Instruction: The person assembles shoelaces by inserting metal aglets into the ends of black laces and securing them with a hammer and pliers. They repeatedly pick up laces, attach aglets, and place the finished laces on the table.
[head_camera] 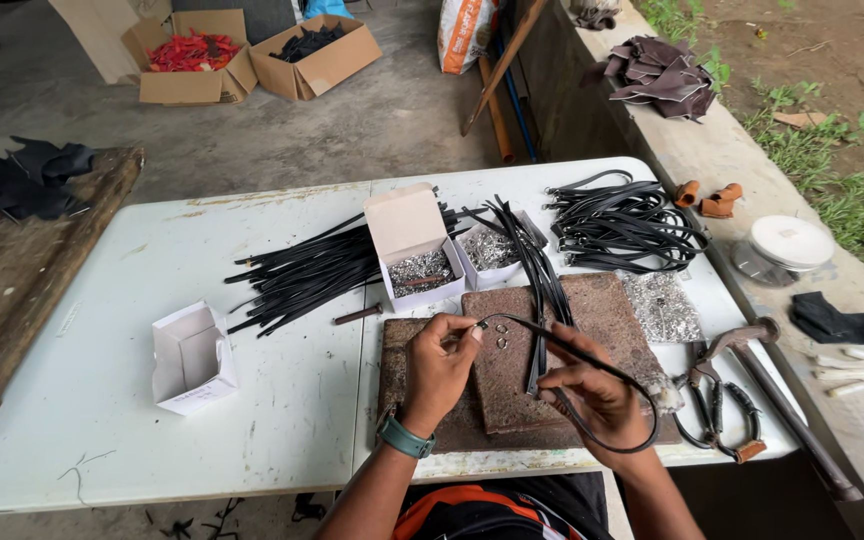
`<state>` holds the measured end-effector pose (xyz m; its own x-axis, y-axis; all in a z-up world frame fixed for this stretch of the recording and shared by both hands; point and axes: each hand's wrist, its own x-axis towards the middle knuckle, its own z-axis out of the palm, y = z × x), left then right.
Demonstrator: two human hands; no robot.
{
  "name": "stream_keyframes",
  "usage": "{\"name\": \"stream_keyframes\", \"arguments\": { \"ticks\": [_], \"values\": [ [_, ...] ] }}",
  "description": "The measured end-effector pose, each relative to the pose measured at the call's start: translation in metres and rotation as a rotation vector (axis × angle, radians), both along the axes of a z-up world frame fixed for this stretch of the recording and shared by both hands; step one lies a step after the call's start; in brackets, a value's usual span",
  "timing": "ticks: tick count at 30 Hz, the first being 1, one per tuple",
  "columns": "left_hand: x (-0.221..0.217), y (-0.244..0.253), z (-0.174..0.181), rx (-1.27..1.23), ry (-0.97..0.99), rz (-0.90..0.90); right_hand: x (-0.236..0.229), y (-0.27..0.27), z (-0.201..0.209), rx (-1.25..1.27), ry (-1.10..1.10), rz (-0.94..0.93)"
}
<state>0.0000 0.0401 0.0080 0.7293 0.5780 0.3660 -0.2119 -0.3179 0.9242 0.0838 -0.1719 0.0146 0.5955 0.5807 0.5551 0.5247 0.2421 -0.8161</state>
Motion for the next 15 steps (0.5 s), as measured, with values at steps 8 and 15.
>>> {"name": "stream_keyframes", "arguments": {
  "ticks": [8,15],
  "values": [
    [0.001,-0.003,-0.006,-0.164,-0.079,-0.132,0.014,-0.002,-0.039,-0.018,0.32,-0.191],
    [0.003,-0.019,-0.005,-0.147,-0.153,-0.232,0.003,0.026,-0.014,-0.036,0.312,-0.087]
  ]
}}
